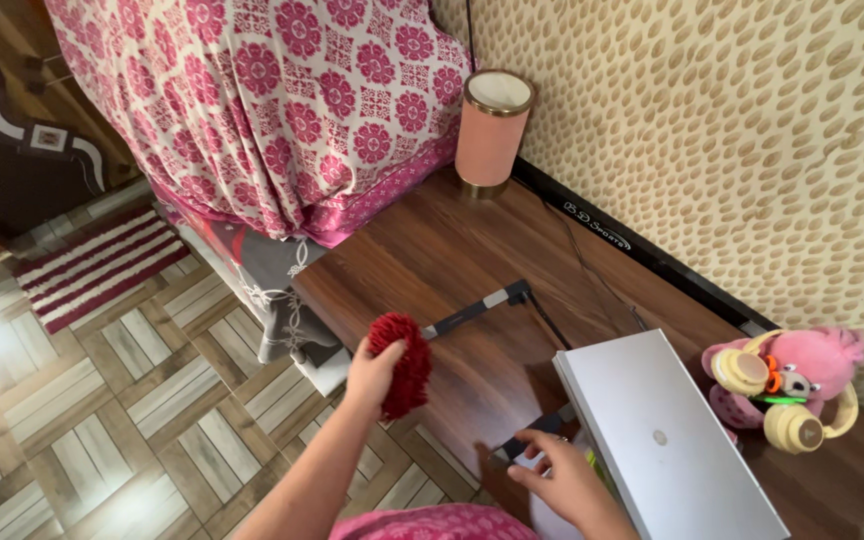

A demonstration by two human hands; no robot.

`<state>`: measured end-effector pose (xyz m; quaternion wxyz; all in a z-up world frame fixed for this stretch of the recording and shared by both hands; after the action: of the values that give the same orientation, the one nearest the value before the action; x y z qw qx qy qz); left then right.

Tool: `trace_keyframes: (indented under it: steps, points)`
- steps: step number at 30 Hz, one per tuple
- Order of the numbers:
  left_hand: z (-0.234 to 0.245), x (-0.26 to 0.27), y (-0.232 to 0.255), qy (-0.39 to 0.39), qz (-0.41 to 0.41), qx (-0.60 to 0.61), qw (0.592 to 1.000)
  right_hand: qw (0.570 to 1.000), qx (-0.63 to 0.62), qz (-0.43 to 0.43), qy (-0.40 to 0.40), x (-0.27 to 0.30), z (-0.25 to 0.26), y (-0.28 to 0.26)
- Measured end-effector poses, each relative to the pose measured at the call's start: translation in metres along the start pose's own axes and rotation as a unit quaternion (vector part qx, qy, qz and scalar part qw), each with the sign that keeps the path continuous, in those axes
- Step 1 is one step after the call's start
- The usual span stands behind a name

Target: The person wipes a wooden desk surface with a red cloth, moving a laptop, mouse, and books aside to reach different areas. The person also wipes a black metal stand and returns the laptop to its original position.

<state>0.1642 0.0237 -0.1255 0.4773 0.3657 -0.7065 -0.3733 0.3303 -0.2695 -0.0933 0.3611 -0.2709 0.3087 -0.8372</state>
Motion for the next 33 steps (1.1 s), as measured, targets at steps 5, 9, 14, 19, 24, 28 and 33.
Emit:
trace_keyframes:
  steps: [5, 9, 14, 19, 24, 28, 33]
  points:
    - [0.000, -0.033, 0.014, 0.033, -0.018, -0.053, 0.998, 0.995, 0.081, 0.044, -0.040, -0.037, -0.030, 0.014]
    - [-0.007, -0.046, 0.019, 0.027, -0.016, -0.075, 0.997, 0.984, 0.146, 0.083, -0.065, -0.055, -0.055, 0.011]
    - [-0.007, -0.086, 0.025, 0.049, -0.048, -0.202, 0.977, 0.984, 0.153, 0.066, -0.064, -0.074, -0.073, 0.031]
    - [0.003, -0.145, 0.053, 0.045, -0.126, -0.413, 0.901, 0.982, 0.180, 0.053, -0.017, -0.087, -0.088, 0.024]
    - [0.002, -0.207, 0.084, 0.026, -0.159, -0.596, 0.786, 0.983, 0.178, -0.023, 0.032, -0.095, -0.090, -0.003]
    - [-0.016, -0.237, 0.110, -0.020, -0.229, -0.644, 0.730, 0.965, 0.236, -0.056, 0.103, -0.102, -0.084, -0.039]
    - [-0.044, -0.247, 0.122, -0.084, -0.221, -0.690, 0.685, 0.938, 0.247, -0.242, 0.034, -0.103, -0.079, -0.055]
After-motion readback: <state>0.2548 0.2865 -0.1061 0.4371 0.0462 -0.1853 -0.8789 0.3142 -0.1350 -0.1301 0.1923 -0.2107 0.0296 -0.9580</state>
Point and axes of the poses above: each hand's wrist, its own x-axis away from the middle knuckle, its own z-axis out of the back of the hand, y = z × x, the point moved 6 cm from there along -x, towards the middle knuckle, and after that the axes turned 8 degrees about y, right-handed, at the moved point
